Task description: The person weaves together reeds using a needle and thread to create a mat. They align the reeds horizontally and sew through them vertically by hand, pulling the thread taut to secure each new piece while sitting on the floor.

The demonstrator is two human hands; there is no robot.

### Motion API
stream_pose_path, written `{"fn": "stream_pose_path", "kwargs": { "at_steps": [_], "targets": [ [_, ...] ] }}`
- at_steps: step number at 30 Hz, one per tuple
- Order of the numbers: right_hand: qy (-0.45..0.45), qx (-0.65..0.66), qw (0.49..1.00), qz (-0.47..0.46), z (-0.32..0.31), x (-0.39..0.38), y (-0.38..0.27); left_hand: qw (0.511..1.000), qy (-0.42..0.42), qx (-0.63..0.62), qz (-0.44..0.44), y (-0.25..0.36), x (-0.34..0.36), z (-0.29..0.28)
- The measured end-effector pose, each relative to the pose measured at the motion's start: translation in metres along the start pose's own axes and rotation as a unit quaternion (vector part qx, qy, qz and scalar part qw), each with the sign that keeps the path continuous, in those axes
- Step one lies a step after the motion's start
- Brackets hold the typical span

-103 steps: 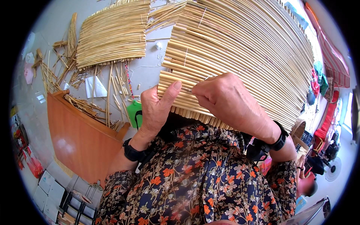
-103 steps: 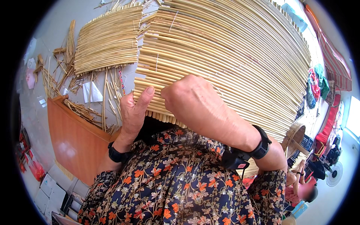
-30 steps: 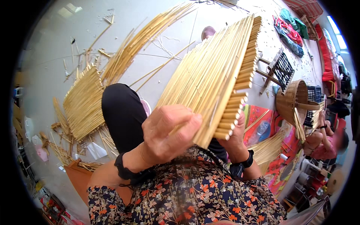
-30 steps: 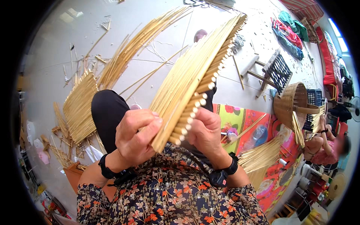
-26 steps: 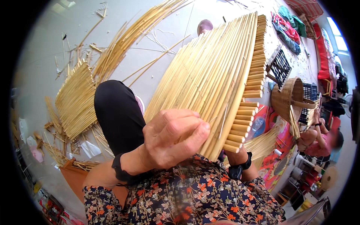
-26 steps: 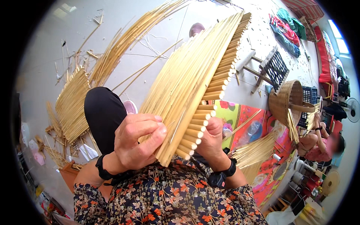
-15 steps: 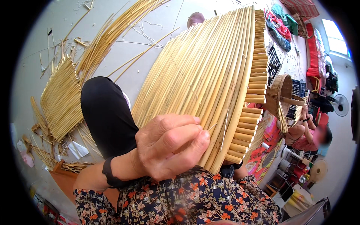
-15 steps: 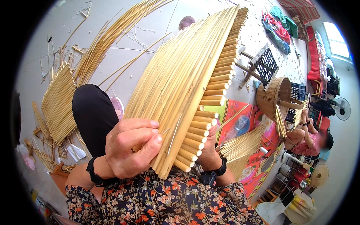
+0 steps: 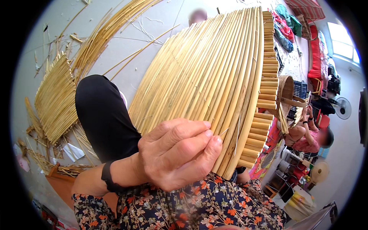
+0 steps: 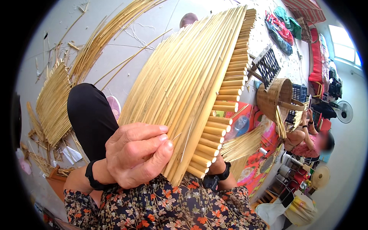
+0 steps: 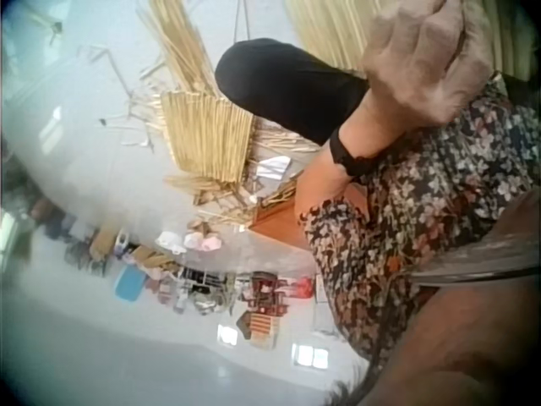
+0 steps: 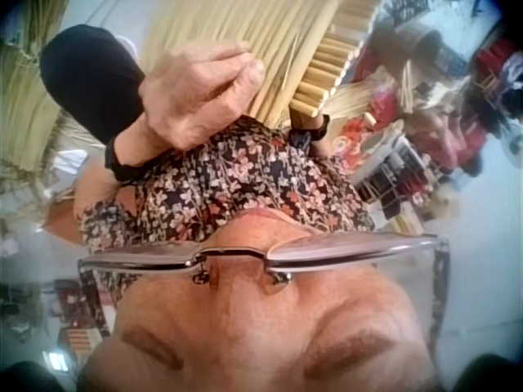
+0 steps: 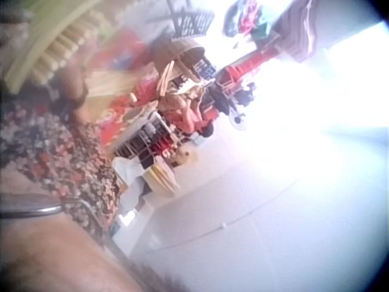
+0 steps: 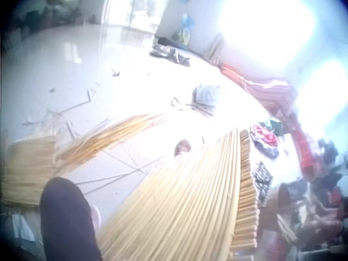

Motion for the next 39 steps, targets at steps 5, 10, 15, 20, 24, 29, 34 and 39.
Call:
{"fn": "stream_pose_path", "kwargs": {
  "at_steps": [5, 10, 15, 20, 24, 29, 34, 39],
  "targets": [
    [-0.008, -0.022, 1.000, -0.011, 0.000, 0.003, -0.002, 1.000, 0.010, -0.002, -0.005, -0.002, -0.002, -0.001],
    [-0.012, -0.035, 0.999, -0.017, 0.000, 0.001, -0.006, 1.000, 0.013, 0.011, 0.000, 0.000, -0.002, 0.000],
    [-0.013, -0.047, 0.999, -0.017, 0.000, 0.000, -0.007, 1.000, 0.014, 0.004, -0.003, 0.000, -0.002, 0.000],
    [-0.012, -0.057, 0.998, -0.021, -0.001, 0.000, -0.009, 1.000, -0.018, -0.013, 0.010, 0.001, -0.003, 0.002],
    [-0.014, -0.063, 0.998, -0.025, 0.000, 0.001, -0.010, 0.999, -0.031, -0.031, -0.015, -0.003, -0.003, 0.000],
    [-0.016, -0.070, 0.997, -0.031, 0.001, 0.002, -0.012, 0.999, -0.032, -0.028, -0.011, -0.003, -0.002, 0.000],
    [-0.019, -0.072, 0.997, -0.035, 0.000, 0.001, -0.013, 0.999, -0.027, -0.026, -0.014, -0.004, -0.003, -0.001],
    [-0.022, -0.073, 0.996, -0.040, -0.001, 0.002, -0.014, 1.000, 0.020, 0.013, -0.012, -0.007, -0.007, -0.003]
  ]
}}
Point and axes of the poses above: each hand's wrist, its own x-axis towards the middle knuckle, its own z-axis out of the palm, y = z × x, the point moved 10 cm from there along x, towards the middle knuckle, and after that the axes turned 2 degrees about -y, right-handed, at the moved point
